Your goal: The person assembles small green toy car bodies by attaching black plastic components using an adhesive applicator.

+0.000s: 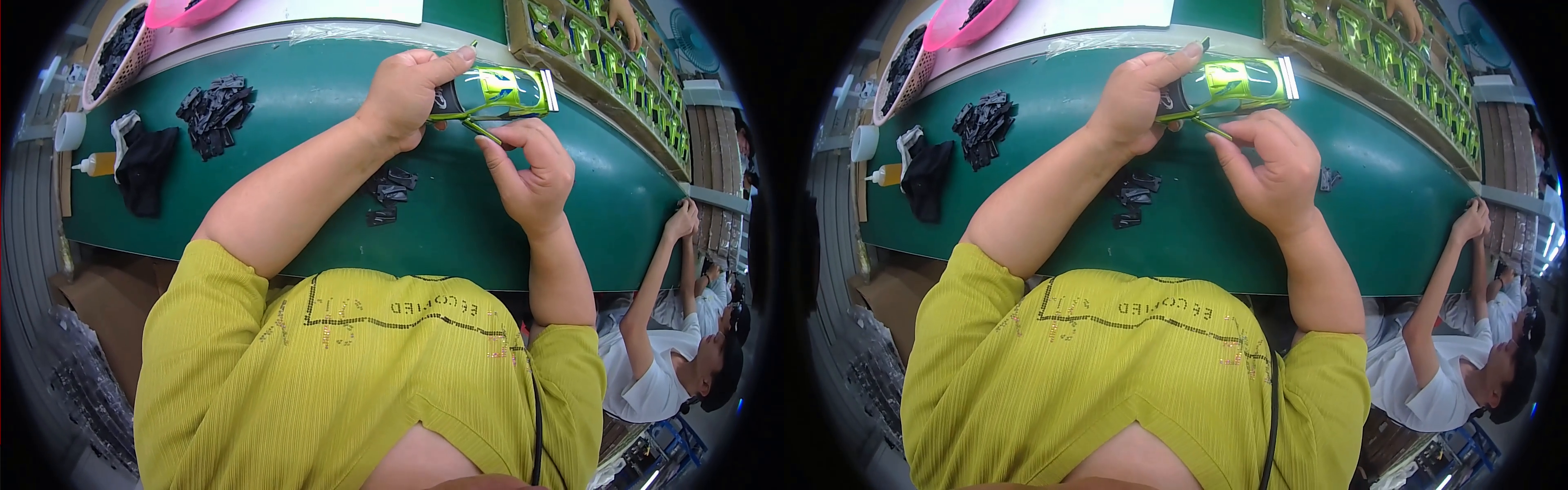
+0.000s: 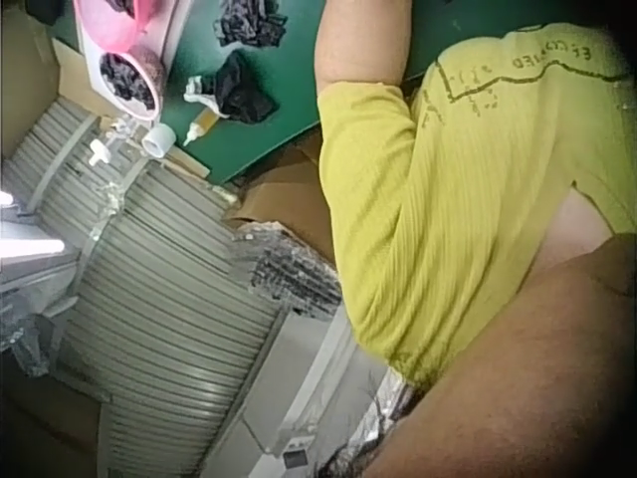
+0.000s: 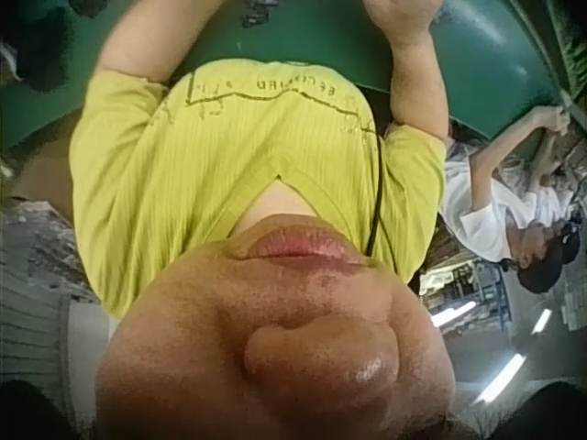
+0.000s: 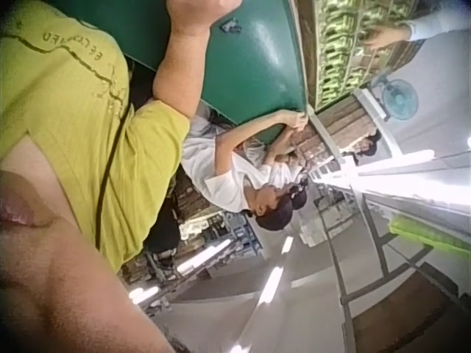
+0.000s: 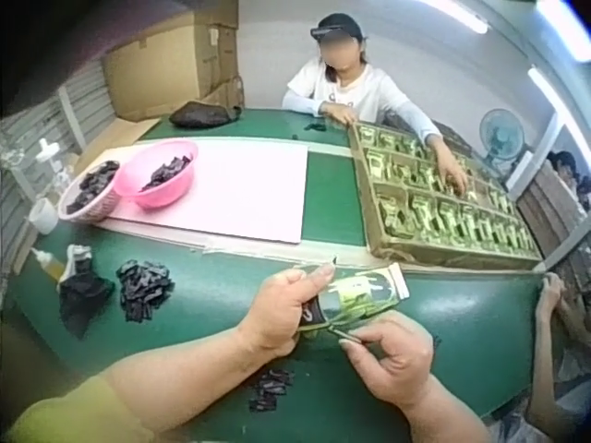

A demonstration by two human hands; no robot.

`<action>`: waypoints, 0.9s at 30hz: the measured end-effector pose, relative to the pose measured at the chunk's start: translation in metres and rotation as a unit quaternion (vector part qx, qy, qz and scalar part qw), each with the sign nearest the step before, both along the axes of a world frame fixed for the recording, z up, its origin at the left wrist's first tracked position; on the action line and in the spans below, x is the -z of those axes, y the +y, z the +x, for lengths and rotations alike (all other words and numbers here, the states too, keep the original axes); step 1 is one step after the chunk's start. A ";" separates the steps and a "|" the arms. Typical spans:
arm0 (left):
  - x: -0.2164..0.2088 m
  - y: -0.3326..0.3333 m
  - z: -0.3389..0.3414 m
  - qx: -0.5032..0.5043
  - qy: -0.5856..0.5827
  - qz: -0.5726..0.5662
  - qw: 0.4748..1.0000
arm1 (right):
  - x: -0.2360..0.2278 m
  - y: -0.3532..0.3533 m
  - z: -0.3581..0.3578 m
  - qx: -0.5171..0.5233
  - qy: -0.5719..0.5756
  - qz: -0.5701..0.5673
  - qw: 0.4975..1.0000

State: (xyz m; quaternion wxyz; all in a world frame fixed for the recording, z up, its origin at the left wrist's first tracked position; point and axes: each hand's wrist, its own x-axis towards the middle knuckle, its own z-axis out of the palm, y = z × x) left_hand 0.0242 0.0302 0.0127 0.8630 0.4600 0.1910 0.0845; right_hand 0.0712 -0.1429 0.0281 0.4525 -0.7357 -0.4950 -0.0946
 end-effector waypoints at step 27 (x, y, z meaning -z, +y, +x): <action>0.001 0.001 0.004 0.007 0.015 0.047 0.999 | -0.009 0.007 -0.004 0.014 -0.039 -0.016 0.999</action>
